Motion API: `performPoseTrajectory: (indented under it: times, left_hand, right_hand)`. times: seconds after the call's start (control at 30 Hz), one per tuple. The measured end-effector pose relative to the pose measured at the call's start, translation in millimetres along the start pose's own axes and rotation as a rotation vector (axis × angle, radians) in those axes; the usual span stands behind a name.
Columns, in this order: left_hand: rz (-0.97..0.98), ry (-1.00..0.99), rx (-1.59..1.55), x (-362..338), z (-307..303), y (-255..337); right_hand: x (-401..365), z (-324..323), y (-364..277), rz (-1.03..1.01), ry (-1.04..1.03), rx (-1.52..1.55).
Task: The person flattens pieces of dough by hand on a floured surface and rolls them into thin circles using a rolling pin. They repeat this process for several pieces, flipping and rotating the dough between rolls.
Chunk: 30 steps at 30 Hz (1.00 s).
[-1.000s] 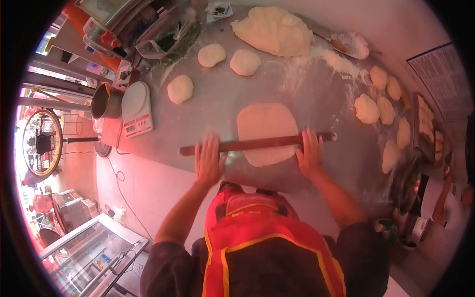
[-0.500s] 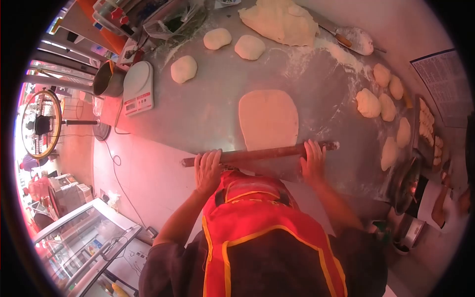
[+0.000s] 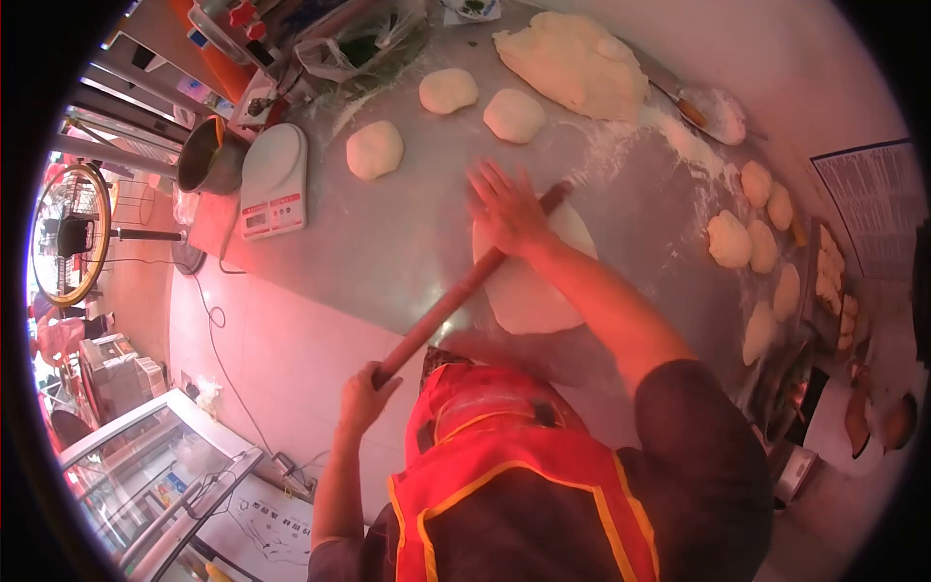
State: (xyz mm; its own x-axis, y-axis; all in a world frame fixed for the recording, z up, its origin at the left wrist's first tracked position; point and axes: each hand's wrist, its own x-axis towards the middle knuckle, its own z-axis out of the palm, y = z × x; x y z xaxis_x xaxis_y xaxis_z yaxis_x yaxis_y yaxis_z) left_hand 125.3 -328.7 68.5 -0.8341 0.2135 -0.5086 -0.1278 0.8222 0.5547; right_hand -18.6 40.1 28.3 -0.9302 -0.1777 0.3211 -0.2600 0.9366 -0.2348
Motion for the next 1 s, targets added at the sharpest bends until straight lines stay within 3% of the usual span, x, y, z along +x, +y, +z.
performPoseTrajectory:
  times: [0.1,0.13,0.23,0.3,0.4,0.53,0.63,0.7,0.77,0.83,0.93,1.0]
  left_hand:
    - [-0.016,0.043,0.047,19.6,-18.2,-3.4]
    - [-0.002,0.001,0.059,17.9,-18.7,-4.0]
    - [-0.011,-0.188,0.117,2.9,2.0,-3.0]
    - [0.08,-0.225,0.132,-10.4,13.3,-2.9]
    - [0.059,-0.22,0.057,-4.7,11.7,-9.6]
    - [0.014,-0.069,0.077,32.8,-26.2,-12.4]
    - [0.008,-0.031,0.07,46.6,-28.7,-11.2]
    - [0.002,-0.093,0.056,38.0,-13.4,-4.2]
    - [0.028,-0.224,-0.042,22.2,14.4,-4.5]
    - [0.082,-0.335,0.062,4.3,30.4,11.3]
    - [0.022,-0.368,-0.069,-5.4,49.9,12.4]
    - [-0.029,-0.379,-0.024,-4.4,47.8,18.8]
  right_hand:
    - [50.8,19.5,-0.8,-0.06,0.175,0.084]
    - [40.0,16.2,-1.0,-0.12,0.109,0.084]
    - [-73.3,-6.1,13.3,-0.164,-0.015,0.073]
    - [-125.1,-45.1,-0.2,-0.002,-0.08,0.165]
    - [-91.8,-27.3,3.7,0.0,-0.156,0.108]
    - [56.1,16.9,-22.7,0.003,0.013,0.057]
    - [74.5,21.1,-20.6,-0.13,0.116,0.101]
    - [15.6,9.6,-6.7,-0.115,-0.127,0.066]
    - [-77.7,-22.5,10.5,-0.039,-0.138,0.199]
    - [-149.1,-70.1,7.2,0.005,-0.152,0.179]
    - [-131.3,-69.4,14.8,-0.038,-0.041,0.099]
    - [-79.1,-52.6,6.4,0.024,0.029,0.176]
